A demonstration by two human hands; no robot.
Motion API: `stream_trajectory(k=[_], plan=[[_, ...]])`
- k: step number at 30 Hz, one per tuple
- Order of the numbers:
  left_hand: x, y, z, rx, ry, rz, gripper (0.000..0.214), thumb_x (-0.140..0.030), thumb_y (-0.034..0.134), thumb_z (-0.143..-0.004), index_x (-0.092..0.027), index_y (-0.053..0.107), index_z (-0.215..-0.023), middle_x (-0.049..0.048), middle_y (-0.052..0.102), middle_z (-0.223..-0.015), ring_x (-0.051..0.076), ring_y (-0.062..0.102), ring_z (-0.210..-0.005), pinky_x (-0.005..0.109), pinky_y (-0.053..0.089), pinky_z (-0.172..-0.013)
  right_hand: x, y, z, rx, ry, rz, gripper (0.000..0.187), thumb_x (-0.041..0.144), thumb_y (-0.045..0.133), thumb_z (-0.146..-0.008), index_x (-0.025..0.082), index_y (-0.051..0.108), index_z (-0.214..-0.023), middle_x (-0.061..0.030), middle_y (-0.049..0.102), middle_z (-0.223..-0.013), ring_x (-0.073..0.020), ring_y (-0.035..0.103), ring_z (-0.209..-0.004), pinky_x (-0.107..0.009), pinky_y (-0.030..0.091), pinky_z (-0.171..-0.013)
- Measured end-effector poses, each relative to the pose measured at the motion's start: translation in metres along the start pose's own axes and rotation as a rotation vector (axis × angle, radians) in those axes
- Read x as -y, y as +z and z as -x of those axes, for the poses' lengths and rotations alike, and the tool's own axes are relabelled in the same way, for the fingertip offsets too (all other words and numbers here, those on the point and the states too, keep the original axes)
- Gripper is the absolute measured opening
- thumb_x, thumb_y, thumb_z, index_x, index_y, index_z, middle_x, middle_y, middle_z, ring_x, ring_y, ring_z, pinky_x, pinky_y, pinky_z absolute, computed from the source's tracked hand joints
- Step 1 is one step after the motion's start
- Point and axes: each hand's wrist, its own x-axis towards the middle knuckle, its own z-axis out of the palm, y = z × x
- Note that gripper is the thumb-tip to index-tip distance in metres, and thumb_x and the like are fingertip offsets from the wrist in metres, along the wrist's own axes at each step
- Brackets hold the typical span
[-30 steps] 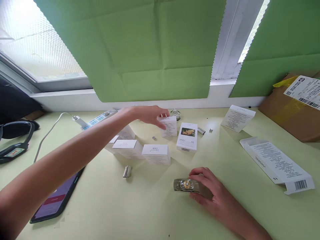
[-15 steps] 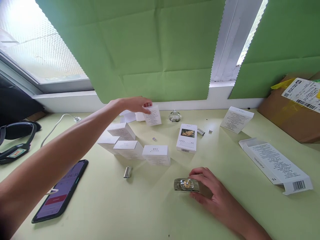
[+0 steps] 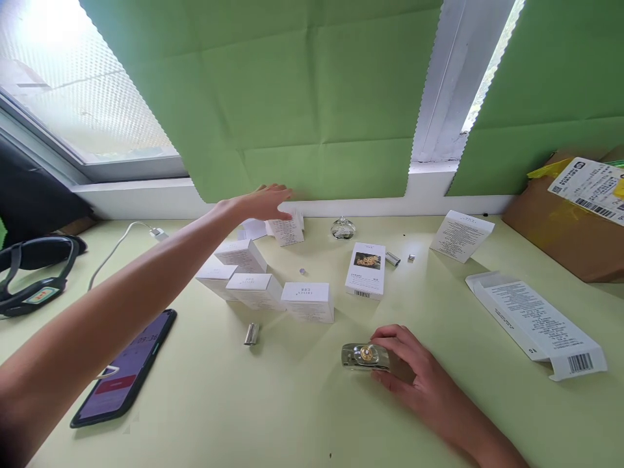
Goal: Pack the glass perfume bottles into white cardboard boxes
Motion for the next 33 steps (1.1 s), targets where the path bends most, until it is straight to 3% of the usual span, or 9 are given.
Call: stream_trajectory(k=[3, 6, 9, 12, 15, 22, 29, 33], plan=[[-0.025, -0.01, 0.006, -0.109, 0.129, -0.001, 0.055, -0.041, 0.053, -0.092, -0.02, 0.043, -0.142, 0.0126, 0.051, -0.139, 0.031, 0.042, -0.132, 0.044, 0.03, -0.11, 0.002, -0.001, 0.0, -0.018, -0.001, -0.011, 0.024, 0.044, 0.054, -0.098, 0.035, 0.06, -0.119, -0.0012, 0.05, -0.132, -0.019, 0.055, -0.111, -0.029, 0.044, -0.095], [-0.048, -0.012, 0.012, 0.078, 0.185, 0.1, 0.043, -0.041, 0.049, -0.093, -0.021, 0.053, -0.13, 0.0095, 0.059, -0.13, 0.025, 0.056, -0.114, 0.037, 0.042, -0.098, 0.002, -0.001, 0.0, -0.028, -0.005, -0.016, 0.025, 0.044, 0.055, -0.097, 0.035, 0.06, -0.12, -0.0015, 0.051, -0.132, -0.0196, 0.055, -0.111, -0.029, 0.045, -0.094], [-0.061, -0.003, 0.014, 0.273, 0.207, 0.121, 0.038, -0.043, 0.061, -0.085, -0.026, 0.061, -0.118, 0.0042, 0.066, -0.122, 0.021, 0.062, -0.099, 0.032, 0.047, -0.085, 0.001, -0.001, 0.001, -0.036, 0.001, -0.011, 0.026, 0.045, 0.055, -0.097, 0.036, 0.06, -0.12, -0.001, 0.052, -0.13, -0.0178, 0.056, -0.1, -0.028, 0.048, -0.089], [-0.066, 0.014, 0.014, 0.435, 0.22, 0.116, 0.043, -0.037, 0.073, -0.071, -0.029, 0.065, -0.113, 0.0018, 0.069, -0.119, 0.021, 0.064, -0.094, 0.031, 0.049, -0.08, 0.0, -0.001, 0.0, -0.049, 0.011, -0.008, 0.025, 0.046, 0.056, -0.096, 0.037, 0.06, -0.12, -0.0003, 0.052, -0.129, -0.0167, 0.055, -0.093, -0.028, 0.048, -0.085], [-0.067, 0.03, 0.012, 0.52, 0.223, 0.106, 0.051, -0.03, 0.077, -0.064, -0.028, 0.066, -0.114, 0.0039, 0.068, -0.121, 0.022, 0.064, -0.093, 0.032, 0.05, -0.08, 0.001, -0.001, 0.0, -0.046, 0.016, -0.012, 0.025, 0.047, 0.055, -0.097, 0.036, 0.06, -0.119, -0.0007, 0.052, -0.128, -0.0166, 0.054, -0.09, -0.029, 0.049, -0.083], [-0.066, 0.051, 0.008, 0.566, 0.259, 0.135, 0.044, -0.031, 0.076, -0.064, -0.03, 0.068, -0.108, 0.002, 0.07, -0.112, 0.021, 0.064, -0.09, 0.033, 0.05, -0.08, 0.002, -0.001, 0.001, -0.046, 0.011, 0.003, 0.025, 0.047, 0.054, -0.097, 0.036, 0.06, -0.119, -0.0008, 0.053, -0.125, -0.017, 0.055, -0.09, -0.03, 0.048, -0.082], [-0.066, 0.056, 0.007, 0.532, 0.303, 0.193, 0.027, -0.034, 0.073, -0.069, -0.023, 0.07, -0.094, 0.0027, 0.073, -0.1, 0.02, 0.063, -0.088, 0.029, 0.049, -0.077, 0.001, -0.001, 0.0, -0.051, 0.009, 0.024, 0.028, 0.048, 0.053, -0.097, 0.033, 0.06, -0.121, -0.0026, 0.054, -0.124, -0.0186, 0.056, -0.093, -0.032, 0.048, -0.083], [-0.058, 0.055, 0.003, 0.512, 0.298, 0.217, 0.028, -0.03, 0.066, -0.074, -0.024, 0.071, -0.101, 0.0037, 0.073, -0.107, 0.018, 0.064, -0.089, 0.027, 0.049, -0.076, 0.001, -0.001, 0.0, -0.046, 0.008, 0.029, 0.027, 0.048, 0.053, -0.097, 0.033, 0.061, -0.119, -0.0027, 0.054, -0.125, -0.0183, 0.056, -0.091, -0.032, 0.049, -0.082]])
